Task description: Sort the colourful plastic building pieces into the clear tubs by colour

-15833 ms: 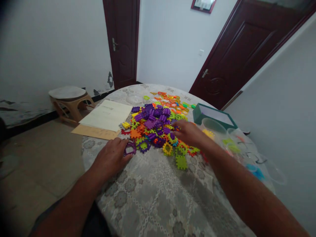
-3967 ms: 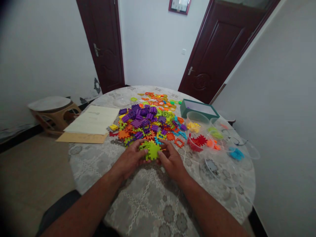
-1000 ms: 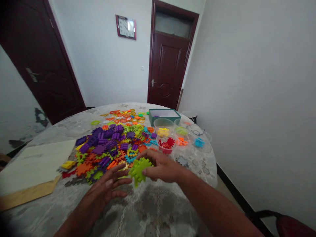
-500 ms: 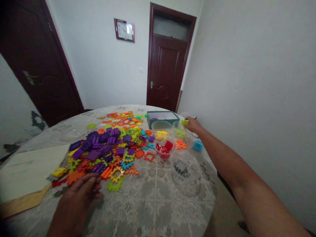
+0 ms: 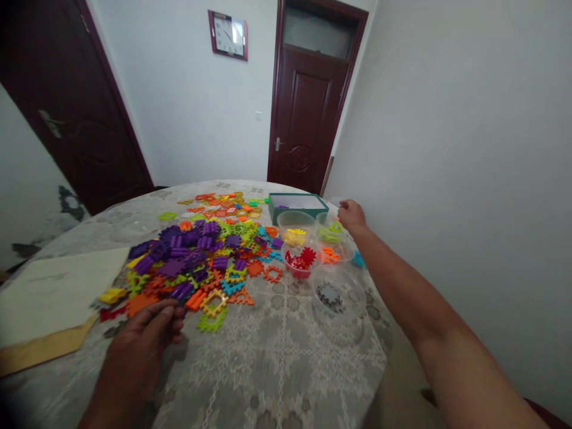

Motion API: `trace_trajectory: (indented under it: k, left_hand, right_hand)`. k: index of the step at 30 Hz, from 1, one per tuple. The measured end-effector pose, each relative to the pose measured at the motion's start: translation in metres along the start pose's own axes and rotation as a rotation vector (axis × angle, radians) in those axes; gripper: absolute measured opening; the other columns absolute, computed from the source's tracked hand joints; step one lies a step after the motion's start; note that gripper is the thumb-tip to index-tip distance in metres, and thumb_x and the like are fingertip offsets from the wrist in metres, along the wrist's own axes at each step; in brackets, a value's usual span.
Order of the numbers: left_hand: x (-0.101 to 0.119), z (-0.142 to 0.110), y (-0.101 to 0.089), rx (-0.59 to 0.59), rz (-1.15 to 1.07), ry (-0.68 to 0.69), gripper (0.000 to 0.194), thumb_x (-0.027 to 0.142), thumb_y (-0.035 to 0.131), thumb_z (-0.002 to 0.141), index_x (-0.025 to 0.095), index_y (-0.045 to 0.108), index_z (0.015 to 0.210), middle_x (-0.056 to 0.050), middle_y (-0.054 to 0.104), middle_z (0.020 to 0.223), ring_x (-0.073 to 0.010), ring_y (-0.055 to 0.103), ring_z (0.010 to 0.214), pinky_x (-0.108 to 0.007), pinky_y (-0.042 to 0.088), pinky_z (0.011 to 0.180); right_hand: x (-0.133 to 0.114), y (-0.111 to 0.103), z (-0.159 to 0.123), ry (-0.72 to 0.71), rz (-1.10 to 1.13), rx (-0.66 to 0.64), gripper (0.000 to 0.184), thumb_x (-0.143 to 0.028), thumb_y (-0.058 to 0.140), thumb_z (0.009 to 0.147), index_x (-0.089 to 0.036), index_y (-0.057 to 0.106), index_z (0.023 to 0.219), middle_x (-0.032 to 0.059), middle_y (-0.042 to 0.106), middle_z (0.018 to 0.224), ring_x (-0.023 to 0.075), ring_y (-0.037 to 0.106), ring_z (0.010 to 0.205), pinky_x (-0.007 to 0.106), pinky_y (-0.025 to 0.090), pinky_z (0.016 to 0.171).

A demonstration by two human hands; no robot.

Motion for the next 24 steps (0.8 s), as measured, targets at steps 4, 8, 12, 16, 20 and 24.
trace_trajectory:
  k: [4, 8, 12, 16, 20, 24]
  left_hand:
    - [0.006, -0.005, 0.005, -0.03, -0.01, 0.053, 0.035, 0.045, 0.073, 0.08, 0.017, 0.071, 0.101, -0.006, 0.074, 0.088, -0.0176, 0.066, 0.071, -0.027, 0.057, 0.057]
    - [0.01, -0.009, 0.008, -0.037, -0.032, 0.077, 0.03, 0.041, 0.07, 0.083, 0.017, 0.07, 0.101, -0.006, 0.073, 0.086, -0.0169, 0.065, 0.07, -0.026, 0.055, 0.055]
    - [0.009, -0.008, 0.009, -0.053, -0.011, 0.092, 0.03, 0.042, 0.069, 0.085, 0.017, 0.07, 0.102, -0.006, 0.073, 0.088, -0.0165, 0.065, 0.07, -0.026, 0.055, 0.056]
    - [0.004, -0.006, 0.008, -0.065, -0.012, 0.093, 0.031, 0.043, 0.068, 0.086, 0.017, 0.07, 0.103, -0.005, 0.073, 0.088, -0.0165, 0.065, 0.069, -0.026, 0.054, 0.055]
    - [0.002, -0.006, 0.009, -0.081, -0.026, 0.089, 0.028, 0.041, 0.067, 0.087, 0.018, 0.069, 0.102, -0.005, 0.072, 0.086, -0.0161, 0.064, 0.069, -0.026, 0.054, 0.053]
    - [0.003, -0.007, 0.011, -0.094, -0.023, 0.093, 0.026, 0.039, 0.066, 0.087, 0.017, 0.069, 0.101, -0.004, 0.072, 0.085, -0.0151, 0.064, 0.067, -0.024, 0.053, 0.052]
  right_hand:
    - [-0.046, -0.002, -0.063, -0.164, 0.232, -0.028, 0.041, -0.021, 0.05, 0.093, -0.016, 0.065, 0.131, 0.0129, 0.073, 0.119, 0.0178, 0.073, 0.086, 0.028, 0.06, 0.07]
    - [-0.102, 0.019, -0.158, -0.459, 0.282, -0.31, 0.027, -0.026, 0.061, 0.093, -0.023, 0.075, 0.116, 0.0061, 0.074, 0.09, 0.0198, 0.069, 0.074, 0.037, 0.059, 0.075]
    - [-0.132, 0.067, -0.237, -0.731, 0.28, -0.494, 0.029, -0.023, 0.063, 0.095, -0.029, 0.073, 0.122, 0.0087, 0.072, 0.123, 0.0277, 0.067, 0.109, 0.048, 0.054, 0.099]
    - [-0.119, 0.13, -0.255, -0.591, -0.246, -0.542, 0.047, -0.014, 0.051, 0.098, -0.017, 0.058, 0.144, 0.0205, 0.054, 0.151, 0.0316, 0.063, 0.124, 0.047, 0.051, 0.103]
    - [-0.108, 0.153, -0.254, -0.488, -0.511, -0.552, 0.054, -0.01, 0.047, 0.097, -0.012, 0.047, 0.152, 0.027, 0.054, 0.144, 0.0338, 0.068, 0.114, 0.043, 0.054, 0.09]
    - [-0.106, 0.15, -0.255, -0.476, -0.479, -0.532, 0.041, -0.021, 0.05, 0.1, -0.015, 0.056, 0.14, 0.0215, 0.063, 0.125, 0.0324, 0.069, 0.106, 0.04, 0.054, 0.086]
Point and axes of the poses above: each hand's wrist, its own z-axis towards the middle knuckle, its own y-axis out of the palm, x = y × z, the point moved 6 cm from there along z, towards the middle knuckle
